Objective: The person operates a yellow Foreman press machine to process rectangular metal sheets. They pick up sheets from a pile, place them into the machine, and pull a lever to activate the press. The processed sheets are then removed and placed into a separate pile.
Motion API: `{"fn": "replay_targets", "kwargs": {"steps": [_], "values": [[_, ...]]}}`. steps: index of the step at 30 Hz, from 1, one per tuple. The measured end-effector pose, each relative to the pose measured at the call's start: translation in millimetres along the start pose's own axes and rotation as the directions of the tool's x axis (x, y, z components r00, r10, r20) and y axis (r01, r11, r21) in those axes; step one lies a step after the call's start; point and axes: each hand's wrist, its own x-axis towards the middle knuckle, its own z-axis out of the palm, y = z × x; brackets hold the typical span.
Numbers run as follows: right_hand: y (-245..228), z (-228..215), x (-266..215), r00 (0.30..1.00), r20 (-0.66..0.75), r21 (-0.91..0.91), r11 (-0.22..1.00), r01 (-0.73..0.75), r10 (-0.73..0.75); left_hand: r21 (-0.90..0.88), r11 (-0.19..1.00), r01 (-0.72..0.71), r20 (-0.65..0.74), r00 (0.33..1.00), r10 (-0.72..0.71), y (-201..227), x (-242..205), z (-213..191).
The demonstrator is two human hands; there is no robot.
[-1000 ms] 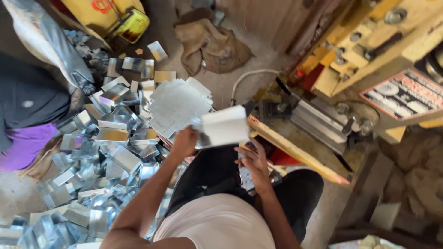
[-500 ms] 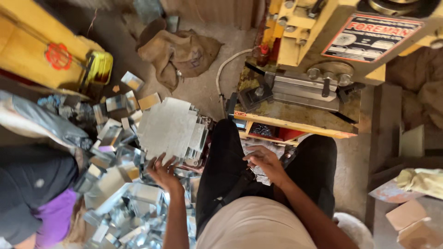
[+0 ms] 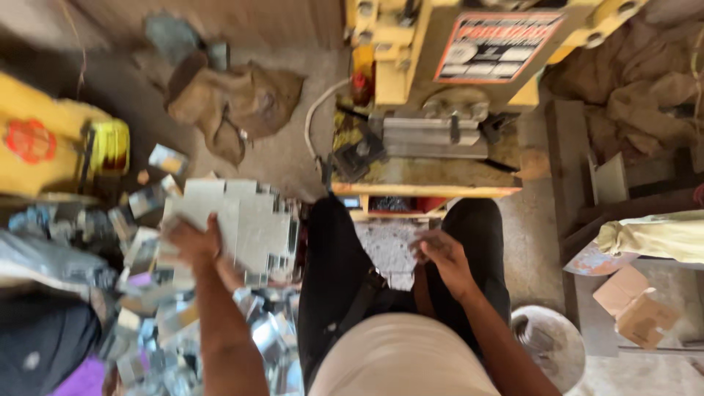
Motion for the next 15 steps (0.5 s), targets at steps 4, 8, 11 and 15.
{"fn": "replay_targets", "kwargs": {"steps": [4, 8, 11, 15], "values": [[5.5, -11.0, -13.7, 0.997, -0.043, 0.018, 0.998, -0.056, 0.057, 0.038, 0.987, 0.157, 0.121, 0.980, -0.160, -24.1, 30.0, -45.0], [7.8, -20.7, -4.9, 0.992, -0.124, 0.050, 0.998, -0.031, 0.037, 0.014, 0.999, -0.049, -0.239, 0.970, 0.051, -13.7, 15.3, -81.1], [-1.3, -26.8, 0.3, 0.982, -0.185, 0.035, 0.999, -0.016, 0.023, 0.064, 0.948, -0.311, -0.380, 0.871, 0.312, 28.9, -52.1, -121.2], [-23.9, -23.3, 0.6, 0.991, -0.132, -0.087, 0.996, 0.003, -0.014, -0.082, 0.869, -0.488, -0.467, 0.789, 0.399, 89.2, -155.3, -148.5]]}}
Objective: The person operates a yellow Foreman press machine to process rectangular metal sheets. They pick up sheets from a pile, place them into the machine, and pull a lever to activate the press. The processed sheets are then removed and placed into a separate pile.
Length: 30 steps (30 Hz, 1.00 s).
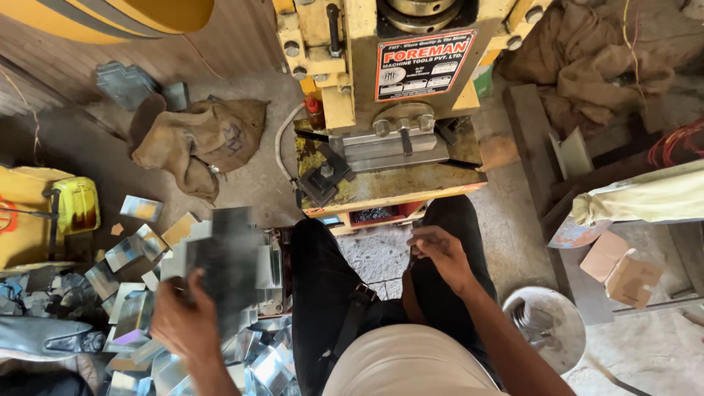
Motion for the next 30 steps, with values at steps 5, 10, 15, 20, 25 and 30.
{"fn": "replay_targets", "kwargs": {"steps": [5, 10, 15, 20, 25, 30], "values": [[-42.7, 9.2, -9.6, 0.889, 0.444, 0.063, 0.987, -0.151, 0.108, -0.635, 0.631, 0.445, 0.371, 0.893, -0.256, 83.3, -30.6, 51.7], [-59.8, -4.5, -10.5, 0.909, 0.377, 0.005, 0.981, -0.195, 0.179, -0.669, 0.172, 0.723, 0.720, 0.688, -0.092, 172.2, -58.1, 134.3], [-57.7, -32.2, 14.8, 0.985, -0.174, -0.039, 0.999, 0.004, -0.010, -0.678, 0.105, 0.728, 0.732, 0.655, 0.188, 199.1, -74.7, 161.4], [-48.9, -27.8, 27.5, 0.960, -0.281, 0.074, 0.997, 0.016, 0.005, -0.643, 0.427, 0.636, 0.763, 0.584, 0.279, 198.0, -89.4, 142.2], [-37.4, -22.3, 39.0, 0.928, -0.373, 0.157, 0.984, 0.082, -0.018, -0.651, 0.230, 0.723, 0.749, 0.564, 0.347, 203.7, -82.3, 139.1], [-32.8, -23.0, 40.6, 0.921, -0.389, 0.266, 0.957, 0.113, 0.000, -0.633, 0.173, 0.754, 0.765, 0.577, 0.285, 212.2, -79.5, 144.4]]}}
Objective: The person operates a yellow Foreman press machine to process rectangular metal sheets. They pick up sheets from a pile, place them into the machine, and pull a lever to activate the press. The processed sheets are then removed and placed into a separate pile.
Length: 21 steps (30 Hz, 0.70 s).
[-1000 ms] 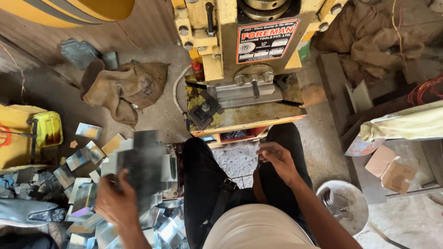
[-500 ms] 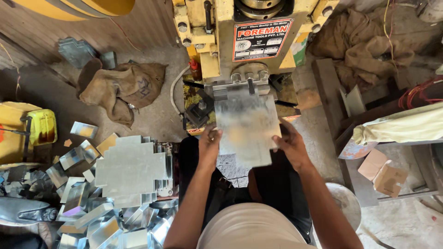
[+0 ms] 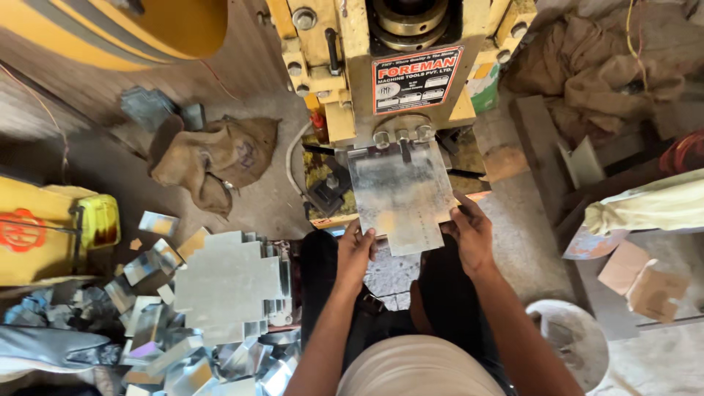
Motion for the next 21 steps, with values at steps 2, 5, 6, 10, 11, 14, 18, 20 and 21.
{"fn": "replay_targets", "kwargs": {"steps": [2, 5, 6, 10, 11, 14, 18, 20, 21], "values": [[1.2, 3.5, -0.9, 1.000, 0.001, -0.010, 1.000, 0.010, -0.010, -0.008, 1.000, -0.015, -0.020, 1.000, 0.015, 2.0, -1.9, 0.7], [0.9, 4.9, -1.7, 1.000, 0.011, -0.006, 1.000, 0.003, -0.003, -0.046, 0.999, 0.008, -0.017, 1.000, -0.008, 4.3, -6.9, -2.7], [1.5, 5.1, -0.2, 1.000, 0.013, 0.006, 1.000, 0.000, 0.000, -0.054, 0.999, 0.001, -0.019, 1.000, -0.002, 4.7, -4.8, -2.3], [10.8, 2.6, 3.7, 0.999, 0.044, 0.053, 0.998, 0.017, -0.020, -0.077, 0.997, -0.008, 0.004, 1.000, 0.009, 3.1, 1.7, -7.0], [12.3, 2.4, 4.8, 0.999, 0.046, 0.092, 0.996, 0.016, -0.020, -0.078, 0.997, -0.012, 0.022, 1.000, 0.014, 4.1, 2.5, -9.2], [9.9, 1.5, 6.0, 0.999, 0.039, 0.127, 0.992, -0.007, 0.002, -0.084, 0.996, -0.019, 0.027, 0.999, 0.022, 5.3, -0.6, -10.4], [6.9, 0.1, 4.1, 0.998, 0.066, 0.120, 0.993, -0.004, -0.004, -0.150, 0.988, 0.031, 0.000, 1.000, -0.031, 3.9, -1.3, -10.9], [6.7, -2.2, 2.3, 0.996, 0.089, 0.140, 0.990, -0.007, -0.005, -0.172, 0.983, 0.060, -0.010, 0.998, -0.063, 0.1, 1.4, -12.6], [6.2, -2.8, 2.3, 0.995, 0.101, 0.151, 0.989, -0.008, -0.008, -0.155, 0.986, 0.062, -0.004, 0.998, -0.063, -1.6, 2.6, -14.2]]}}
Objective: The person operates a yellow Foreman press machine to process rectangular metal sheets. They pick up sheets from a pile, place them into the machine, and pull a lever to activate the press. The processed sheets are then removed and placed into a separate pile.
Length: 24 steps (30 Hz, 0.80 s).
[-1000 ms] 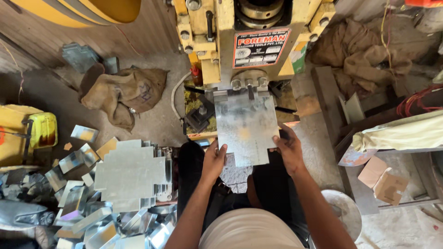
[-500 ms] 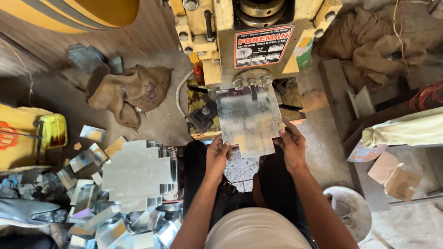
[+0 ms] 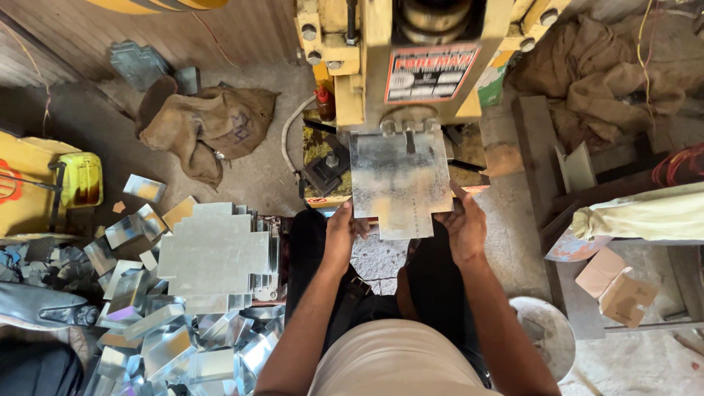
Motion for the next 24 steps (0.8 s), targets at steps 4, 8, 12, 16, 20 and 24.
{"fn": "replay_targets", "kwargs": {"steps": [4, 8, 12, 16, 20, 24], "values": [[-6.9, 4.1, 2.3, 0.999, 0.045, 0.144, 0.989, -0.008, 0.001, 0.044, 0.999, -0.011, -0.002, 1.000, 0.011, 4.7, -5.9, -6.2], [-32.4, 14.3, 31.1, 0.987, 0.063, 0.133, 0.979, -0.158, 0.150, 0.034, 0.999, -0.033, 0.074, 0.997, 0.030, 24.5, -10.5, 5.3], [-42.9, 13.6, 51.0, 0.984, 0.128, 0.049, 0.990, -0.133, 0.126, 0.041, 0.986, -0.159, 0.202, 0.968, 0.148, 19.4, -3.3, 16.5], [-49.8, 5.7, 49.0, 0.993, 0.084, -0.024, 0.997, -0.078, 0.080, -0.033, 0.981, -0.191, 0.277, 0.941, 0.193, -2.5, 3.1, 17.7], [-50.0, 4.6, 44.6, 0.972, -0.002, -0.153, 0.961, -0.231, 0.233, -0.129, 0.978, -0.165, 0.317, 0.927, 0.199, -24.2, -2.3, 17.0], [-47.6, 9.0, 48.2, 0.981, -0.062, -0.233, 0.953, -0.195, 0.185, -0.112, 0.974, -0.195, 0.336, 0.915, 0.222, -35.0, 5.9, 11.1]]}}
